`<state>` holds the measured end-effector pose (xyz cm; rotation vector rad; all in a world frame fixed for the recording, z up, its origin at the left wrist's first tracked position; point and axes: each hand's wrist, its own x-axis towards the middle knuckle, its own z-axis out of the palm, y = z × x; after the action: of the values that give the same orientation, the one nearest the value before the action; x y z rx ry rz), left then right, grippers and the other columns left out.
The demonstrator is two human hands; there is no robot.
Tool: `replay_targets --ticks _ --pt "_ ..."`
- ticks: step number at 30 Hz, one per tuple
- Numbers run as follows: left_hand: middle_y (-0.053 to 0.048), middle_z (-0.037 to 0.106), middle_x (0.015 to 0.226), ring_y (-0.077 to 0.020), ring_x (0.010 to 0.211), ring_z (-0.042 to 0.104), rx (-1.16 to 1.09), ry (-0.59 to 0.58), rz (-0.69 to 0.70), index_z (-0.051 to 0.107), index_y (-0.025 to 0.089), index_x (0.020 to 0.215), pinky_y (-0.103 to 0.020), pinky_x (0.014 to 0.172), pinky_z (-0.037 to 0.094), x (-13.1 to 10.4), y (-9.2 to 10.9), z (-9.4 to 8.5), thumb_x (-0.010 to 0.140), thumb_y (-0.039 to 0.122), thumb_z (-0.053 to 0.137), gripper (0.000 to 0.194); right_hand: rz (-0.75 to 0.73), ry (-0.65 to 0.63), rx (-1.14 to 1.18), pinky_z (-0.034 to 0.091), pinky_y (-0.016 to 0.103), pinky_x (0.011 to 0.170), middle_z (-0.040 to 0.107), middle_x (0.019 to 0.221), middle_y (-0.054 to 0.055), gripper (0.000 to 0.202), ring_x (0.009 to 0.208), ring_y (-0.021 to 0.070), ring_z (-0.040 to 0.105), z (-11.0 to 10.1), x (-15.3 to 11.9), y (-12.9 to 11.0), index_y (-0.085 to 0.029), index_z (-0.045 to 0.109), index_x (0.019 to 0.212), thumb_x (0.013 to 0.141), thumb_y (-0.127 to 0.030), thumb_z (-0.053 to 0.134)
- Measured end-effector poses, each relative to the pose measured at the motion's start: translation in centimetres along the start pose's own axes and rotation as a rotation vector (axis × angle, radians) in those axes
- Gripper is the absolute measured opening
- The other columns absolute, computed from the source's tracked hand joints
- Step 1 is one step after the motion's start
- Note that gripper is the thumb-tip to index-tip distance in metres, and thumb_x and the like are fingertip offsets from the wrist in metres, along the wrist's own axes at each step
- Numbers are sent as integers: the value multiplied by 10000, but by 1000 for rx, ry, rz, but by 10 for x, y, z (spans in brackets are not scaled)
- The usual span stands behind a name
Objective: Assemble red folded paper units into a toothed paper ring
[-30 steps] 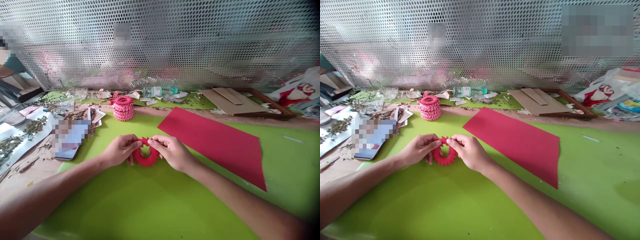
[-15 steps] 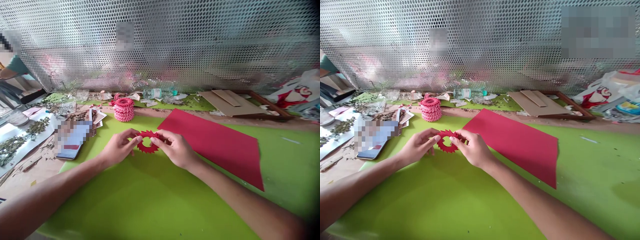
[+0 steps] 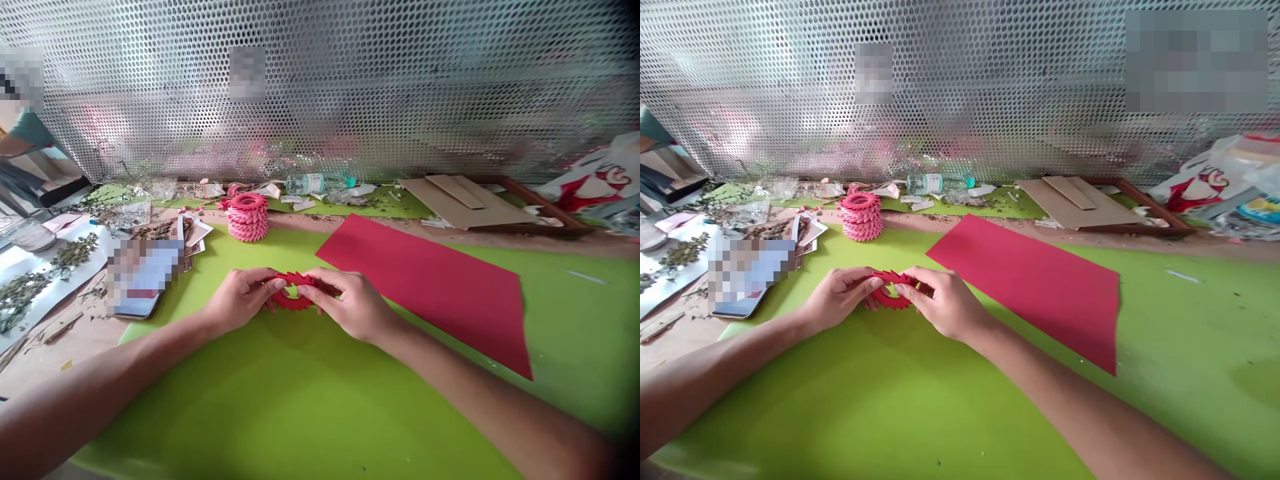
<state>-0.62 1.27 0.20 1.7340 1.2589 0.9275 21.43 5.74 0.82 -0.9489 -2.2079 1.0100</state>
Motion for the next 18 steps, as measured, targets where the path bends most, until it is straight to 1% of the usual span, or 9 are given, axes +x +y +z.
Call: replay_targets --ticks 4,6,9,11,14,18 --pt "-33 701 703 -164 639 714 -10 -17 -5 649 153 860 -211 580 533 0 1 -1 950 536 515 416 35 -10 20 418 254 485 606 657 16 357 530 148 566 -1 0 -2 -184 679 928 927 -522 564" --pt "-38 696 707 -163 624 712 -52 0 -29 629 150 844 -217 575 538 1 3 -1 938 564 515 440 58 -12 77 443 259 511 601 656 9 356 552 154 573 -2 0 -3 -185 678 969 919 -522 579" --pt "-61 717 801 -159 609 709 -223 59 -116 587 147 862 -249 592 573 2 7 0 889 644 532 501 91 2 205 499 267 577 642 768 24 358 633 160 601 -3 2 -4 -184 657 1025 904 -517 603" --pt "-77 730 857 -163 630 718 -331 71 -170 570 148 887 -274 625 596 3 9 1 852 678 558 531 108 11 241 499 260 571 641 792 25 345 626 147 596 -4 4 -2 -179 649 966 908 -514 595" --pt "-85 733 878 -162 646 721 -364 34 -192 583 142 887 -272 642 603 3 10 2 828 693 576 555 113 24 219 472 251 535 629 747 16 352 577 132 563 -3 5 0 -178 649 891 918 -520 572" --pt "-71 719 844 -151 618 712 -333 -15 -195 601 140 903 -256 625 599 3 8 4 819 704 575 571 93 50 159 472 261 531 653 744 32 378 607 156 571 -2 4 1 -184 683 905 901 -549 585"
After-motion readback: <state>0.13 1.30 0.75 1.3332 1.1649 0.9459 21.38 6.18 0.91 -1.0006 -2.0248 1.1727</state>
